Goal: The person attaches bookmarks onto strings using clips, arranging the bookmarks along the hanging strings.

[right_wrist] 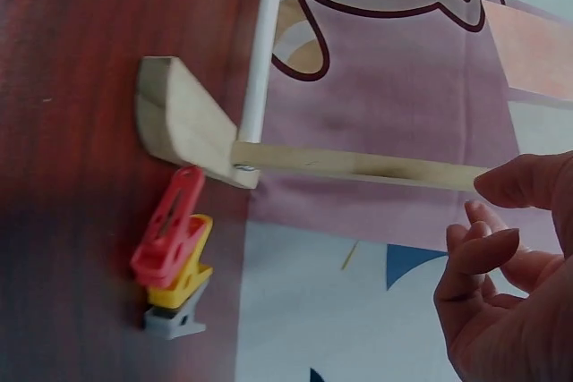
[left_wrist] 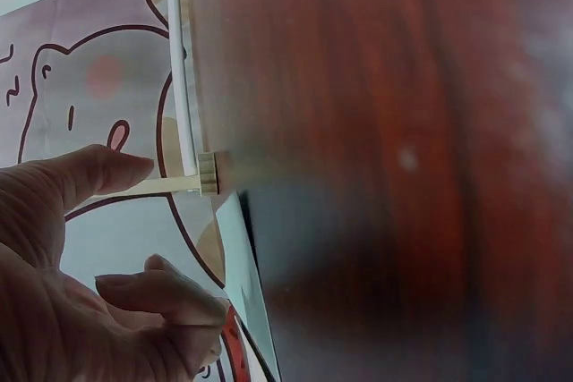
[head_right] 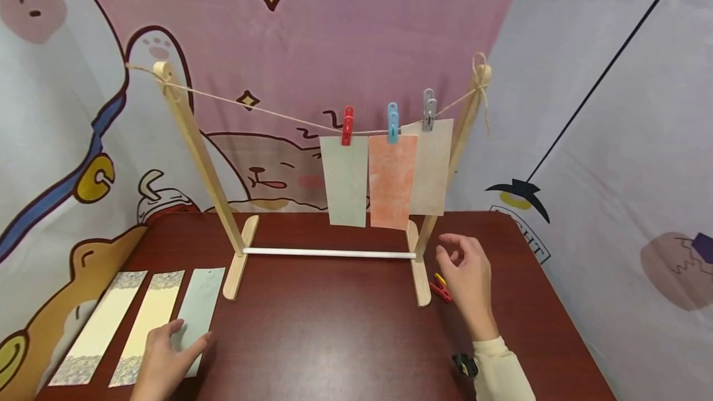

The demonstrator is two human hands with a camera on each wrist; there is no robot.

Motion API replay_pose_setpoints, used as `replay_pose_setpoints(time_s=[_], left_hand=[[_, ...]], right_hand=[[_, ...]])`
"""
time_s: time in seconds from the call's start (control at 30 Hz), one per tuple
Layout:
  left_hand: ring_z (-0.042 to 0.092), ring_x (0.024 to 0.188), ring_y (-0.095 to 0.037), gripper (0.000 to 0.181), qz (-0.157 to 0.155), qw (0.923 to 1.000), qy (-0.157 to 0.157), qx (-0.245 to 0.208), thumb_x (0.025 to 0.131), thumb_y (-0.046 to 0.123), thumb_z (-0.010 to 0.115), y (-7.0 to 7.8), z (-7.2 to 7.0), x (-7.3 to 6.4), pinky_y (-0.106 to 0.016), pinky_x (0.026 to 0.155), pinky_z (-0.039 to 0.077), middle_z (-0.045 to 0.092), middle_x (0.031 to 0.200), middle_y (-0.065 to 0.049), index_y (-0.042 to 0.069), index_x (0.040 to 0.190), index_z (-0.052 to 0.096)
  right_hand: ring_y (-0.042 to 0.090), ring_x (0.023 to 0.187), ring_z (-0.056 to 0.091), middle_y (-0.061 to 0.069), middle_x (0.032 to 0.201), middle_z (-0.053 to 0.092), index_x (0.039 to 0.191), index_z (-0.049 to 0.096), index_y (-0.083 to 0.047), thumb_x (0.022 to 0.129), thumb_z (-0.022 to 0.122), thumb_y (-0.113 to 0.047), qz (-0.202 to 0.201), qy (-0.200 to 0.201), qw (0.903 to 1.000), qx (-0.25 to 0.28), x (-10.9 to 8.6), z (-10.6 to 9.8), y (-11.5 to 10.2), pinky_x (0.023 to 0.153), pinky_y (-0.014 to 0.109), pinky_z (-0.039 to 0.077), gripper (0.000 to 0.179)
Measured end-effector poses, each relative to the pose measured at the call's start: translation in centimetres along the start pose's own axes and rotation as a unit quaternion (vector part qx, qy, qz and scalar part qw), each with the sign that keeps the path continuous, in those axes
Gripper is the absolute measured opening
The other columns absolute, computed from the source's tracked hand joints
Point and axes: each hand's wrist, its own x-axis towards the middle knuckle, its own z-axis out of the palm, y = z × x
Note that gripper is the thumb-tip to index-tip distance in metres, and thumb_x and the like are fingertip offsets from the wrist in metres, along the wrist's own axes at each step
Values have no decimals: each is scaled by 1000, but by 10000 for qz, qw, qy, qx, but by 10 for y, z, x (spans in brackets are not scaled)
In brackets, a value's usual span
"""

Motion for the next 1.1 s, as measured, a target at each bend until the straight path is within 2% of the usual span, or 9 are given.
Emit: replay_pose_setpoints(time_s=[0.17, 0.3, 0.5, 0.7, 0.9, 1.1], left_hand=[[51, 118, -63, 89, -47, 9998, -93, 182, 86, 27, 88, -5, 0, 1, -73, 101, 45, 38, 129, -49, -31, 136, 41], [53, 113, -63, 90, -108, 9992, -241, 291, 85, 26, 89, -7, -1, 2, -73, 97, 47, 37, 125, -50, -31, 135, 40], [50, 116, -63, 87, -22, 9990, -243, 383, 84, 24, 91, -11, -2, -1, -73, 98, 47, 39, 123, -50, -30, 133, 42], [50, 116, -63, 90, -82, 9987, -252, 432, 84, 25, 91, -14, -4, -3, -73, 97, 48, 36, 125, -49, -29, 136, 40], [51, 112, -62, 91, -256, 9981, -240, 505, 84, 25, 91, -16, -5, -2, -73, 93, 49, 35, 123, -47, -27, 136, 38], [50, 111, -59, 81, -338, 9978, -228, 529, 81, 22, 91, -19, -7, 0, -72, 92, 49, 37, 118, -44, -25, 127, 43]], right_hand=[[23, 80, 53, 12, 101, 59, 124, 77, -5, 100, 78, -14, 162, -275, 9989, -335, -5, -2, 8, 65, 32, 39, 25], [25, 77, 53, 16, 104, 58, 126, 75, -3, 99, 79, -13, 266, -781, 9949, -586, -8, -3, 16, 62, 35, 39, 29], [26, 79, 55, 23, 114, 59, 126, 73, 2, 98, 80, -11, 326, -1602, 9834, -784, -11, -4, 28, 64, 39, 42, 32], [26, 83, 57, 22, 113, 62, 124, 74, 3, 99, 80, -16, 479, -2286, 9687, -845, -12, -3, 41, 66, 39, 46, 32], [32, 96, 64, 18, 109, 72, 122, 75, 4, 98, 81, -16, 379, -2498, 9625, -986, -11, 0, 52, 80, 49, 52, 32], [25, 83, 59, 8, 92, 66, 109, 76, 2, 95, 83, -16, 399, -2560, 9584, -1200, -11, 4, 58, 73, 43, 46, 23]])
